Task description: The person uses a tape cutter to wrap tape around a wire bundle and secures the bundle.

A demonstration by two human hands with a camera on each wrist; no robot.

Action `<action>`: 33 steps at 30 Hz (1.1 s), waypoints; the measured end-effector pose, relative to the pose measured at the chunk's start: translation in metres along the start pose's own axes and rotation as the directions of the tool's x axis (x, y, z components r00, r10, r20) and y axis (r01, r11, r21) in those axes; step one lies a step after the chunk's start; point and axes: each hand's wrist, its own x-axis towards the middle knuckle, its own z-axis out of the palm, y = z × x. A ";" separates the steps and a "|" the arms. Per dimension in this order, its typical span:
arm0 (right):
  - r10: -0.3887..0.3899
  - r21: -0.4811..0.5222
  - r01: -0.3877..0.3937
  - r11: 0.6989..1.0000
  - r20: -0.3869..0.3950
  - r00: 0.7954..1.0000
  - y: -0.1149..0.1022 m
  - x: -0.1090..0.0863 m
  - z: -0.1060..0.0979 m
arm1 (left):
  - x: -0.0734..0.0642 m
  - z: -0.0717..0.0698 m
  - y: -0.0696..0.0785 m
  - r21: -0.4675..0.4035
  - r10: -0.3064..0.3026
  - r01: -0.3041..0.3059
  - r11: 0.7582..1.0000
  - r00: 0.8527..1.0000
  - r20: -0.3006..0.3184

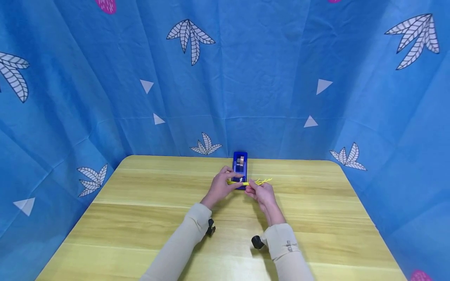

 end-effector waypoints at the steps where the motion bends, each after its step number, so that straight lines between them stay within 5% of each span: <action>1: 0.000 0.000 0.000 1.000 -0.002 1.000 0.000 0.000 0.000 | 0.000 0.000 0.000 0.011 0.004 -0.004 1.000 1.000 -0.003; 9: -0.021 -0.016 0.021 1.000 -0.003 1.000 0.001 0.002 0.001 | -0.002 -0.004 0.000 0.034 0.007 -0.008 0.999 1.000 0.018; 17: -0.009 -0.031 0.008 0.999 -0.028 1.000 0.001 0.002 0.002 | -0.001 -0.001 -0.003 -0.219 -0.049 0.062 0.974 0.997 0.063; 27: 0.016 -0.060 -0.021 0.998 -0.089 0.996 0.003 0.004 0.003 | 0.000 0.004 -0.007 -0.340 -0.098 0.117 0.933 0.992 0.074; 30: -0.032 -0.109 0.014 0.994 -0.163 0.986 0.004 0.003 0.005 | 0.000 0.004 -0.008 -0.345 -0.096 0.117 0.931 0.992 0.076; 33: -0.173 -0.302 0.087 0.949 -0.270 0.947 0.005 0.002 0.008 | -0.001 0.004 -0.009 -0.338 -0.095 0.116 0.934 0.992 0.078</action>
